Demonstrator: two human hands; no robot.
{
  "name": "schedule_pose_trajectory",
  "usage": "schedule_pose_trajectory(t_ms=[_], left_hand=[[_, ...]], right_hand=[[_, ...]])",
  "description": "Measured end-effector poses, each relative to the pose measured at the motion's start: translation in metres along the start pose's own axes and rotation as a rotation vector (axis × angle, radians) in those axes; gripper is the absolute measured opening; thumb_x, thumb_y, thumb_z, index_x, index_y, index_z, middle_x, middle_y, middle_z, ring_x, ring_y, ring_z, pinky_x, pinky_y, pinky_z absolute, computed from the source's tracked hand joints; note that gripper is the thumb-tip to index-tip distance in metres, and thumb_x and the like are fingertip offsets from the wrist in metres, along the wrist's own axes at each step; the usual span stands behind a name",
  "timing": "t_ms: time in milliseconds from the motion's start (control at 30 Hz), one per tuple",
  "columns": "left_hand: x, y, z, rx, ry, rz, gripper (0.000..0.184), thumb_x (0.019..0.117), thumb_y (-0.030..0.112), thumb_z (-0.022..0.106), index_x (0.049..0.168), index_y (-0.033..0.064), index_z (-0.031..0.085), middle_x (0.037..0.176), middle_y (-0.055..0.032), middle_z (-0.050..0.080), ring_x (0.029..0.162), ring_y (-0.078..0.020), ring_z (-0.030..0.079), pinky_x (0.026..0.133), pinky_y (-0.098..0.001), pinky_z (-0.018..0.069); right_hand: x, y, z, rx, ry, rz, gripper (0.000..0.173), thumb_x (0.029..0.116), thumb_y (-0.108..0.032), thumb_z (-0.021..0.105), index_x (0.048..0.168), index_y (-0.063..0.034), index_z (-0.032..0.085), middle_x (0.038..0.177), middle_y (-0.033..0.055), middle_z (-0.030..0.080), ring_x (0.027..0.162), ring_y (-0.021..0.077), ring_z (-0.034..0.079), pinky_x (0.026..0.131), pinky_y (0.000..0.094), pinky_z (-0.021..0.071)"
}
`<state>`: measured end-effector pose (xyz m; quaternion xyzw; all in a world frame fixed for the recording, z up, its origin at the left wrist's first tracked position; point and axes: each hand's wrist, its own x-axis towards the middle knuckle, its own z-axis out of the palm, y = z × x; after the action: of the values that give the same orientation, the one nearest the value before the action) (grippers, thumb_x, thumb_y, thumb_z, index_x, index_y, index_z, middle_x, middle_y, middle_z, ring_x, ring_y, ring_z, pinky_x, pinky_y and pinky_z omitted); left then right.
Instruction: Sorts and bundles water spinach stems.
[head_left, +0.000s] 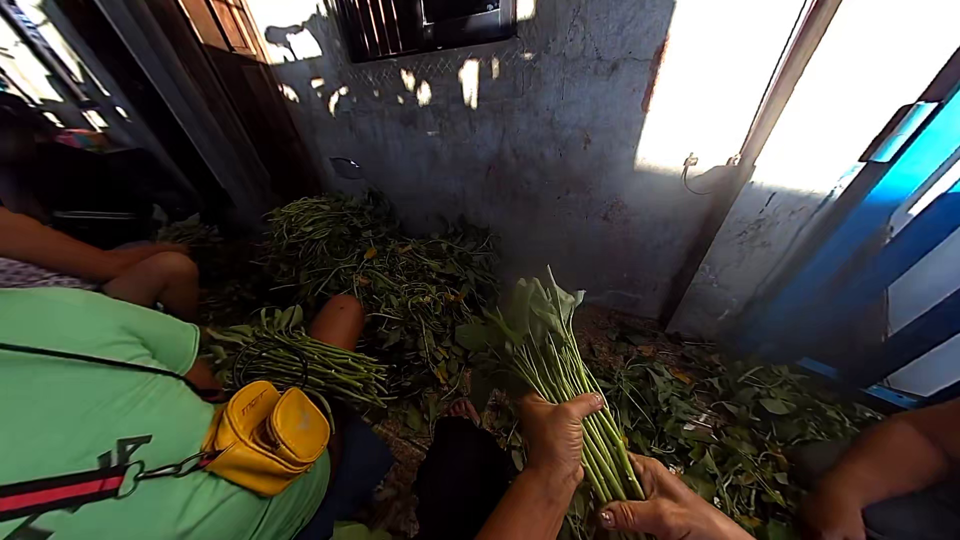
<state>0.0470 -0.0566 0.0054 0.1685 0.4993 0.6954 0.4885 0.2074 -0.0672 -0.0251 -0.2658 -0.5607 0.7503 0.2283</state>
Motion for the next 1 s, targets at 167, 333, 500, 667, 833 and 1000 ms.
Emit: schedule_pose_trajectory(t_ms=[167,333,500,667,833,1000], left_hand=[[-0.018,0.014,-0.009,-0.256,0.004,-0.226,0.043,0.0814,0.001,0.082,0.118,-0.0048,0.06,0.098,-0.0221,0.072,0.086,-0.0302,0.074,0.079,-0.0474,0.0631],[-0.028,0.056,-0.059,-0.437,-0.313,-0.341,0.031,0.0948,0.025,0.071,0.121,0.0082,0.066,0.111,-0.0151,0.072,0.101,-0.0265,0.071,0.089,-0.046,0.0598],[-0.04,0.107,-0.132,-0.388,-0.33,-0.21,0.038,0.0819,0.025,0.084,0.114,0.0106,0.071,0.107,-0.0168,0.073,0.095,-0.0287,0.074,0.081,-0.047,0.0633],[-0.076,0.146,-0.179,-0.489,-0.368,-0.019,0.036,0.0796,0.019,0.085,0.112,0.0087,0.074,0.112,-0.0203,0.072,0.103,-0.0329,0.072,0.088,-0.0541,0.0604],[-0.11,0.169,-0.214,-0.537,-0.425,0.122,0.032,0.0859,0.014,0.078,0.116,0.0023,0.073,0.117,-0.023,0.071,0.111,-0.0358,0.07,0.094,-0.0567,0.0581],[-0.126,0.17,-0.231,-0.599,-0.399,0.106,0.03,0.0859,0.012,0.078,0.113,0.0,0.073,0.118,-0.0239,0.07,0.112,-0.0368,0.069,0.094,-0.058,0.0573]], right_hand=[[-0.007,-0.02,-0.007,-0.233,-0.002,0.028,0.041,0.0752,-0.005,0.086,0.113,-0.0055,0.069,0.095,0.0076,0.077,0.085,0.0201,0.075,0.08,0.0402,0.0642],[-0.015,-0.041,-0.012,-0.26,-0.265,-0.021,0.034,0.0809,-0.003,0.082,0.112,-0.0124,0.072,0.098,-0.0024,0.077,0.088,0.0096,0.073,0.082,0.0328,0.0623],[-0.015,-0.044,0.01,-0.319,-0.431,-0.074,0.038,0.0814,-0.004,0.083,0.117,-0.0084,0.069,0.102,-0.0031,0.075,0.094,0.0064,0.071,0.087,0.0308,0.0604],[0.01,-0.048,0.046,-0.263,-0.569,-0.082,0.038,0.0819,-0.001,0.082,0.117,-0.0063,0.068,0.1,-0.0011,0.075,0.092,0.0073,0.071,0.085,0.0307,0.0609],[0.033,-0.056,0.082,-0.318,-0.724,-0.183,0.037,0.0837,-0.002,0.081,0.117,-0.0037,0.067,0.1,0.0014,0.075,0.093,0.0075,0.071,0.085,0.031,0.0604],[0.045,-0.049,0.097,-0.316,-0.794,-0.143,0.033,0.0835,-0.003,0.081,0.113,-0.004,0.067,0.095,0.0016,0.074,0.088,0.0073,0.071,0.08,0.03,0.0603]])
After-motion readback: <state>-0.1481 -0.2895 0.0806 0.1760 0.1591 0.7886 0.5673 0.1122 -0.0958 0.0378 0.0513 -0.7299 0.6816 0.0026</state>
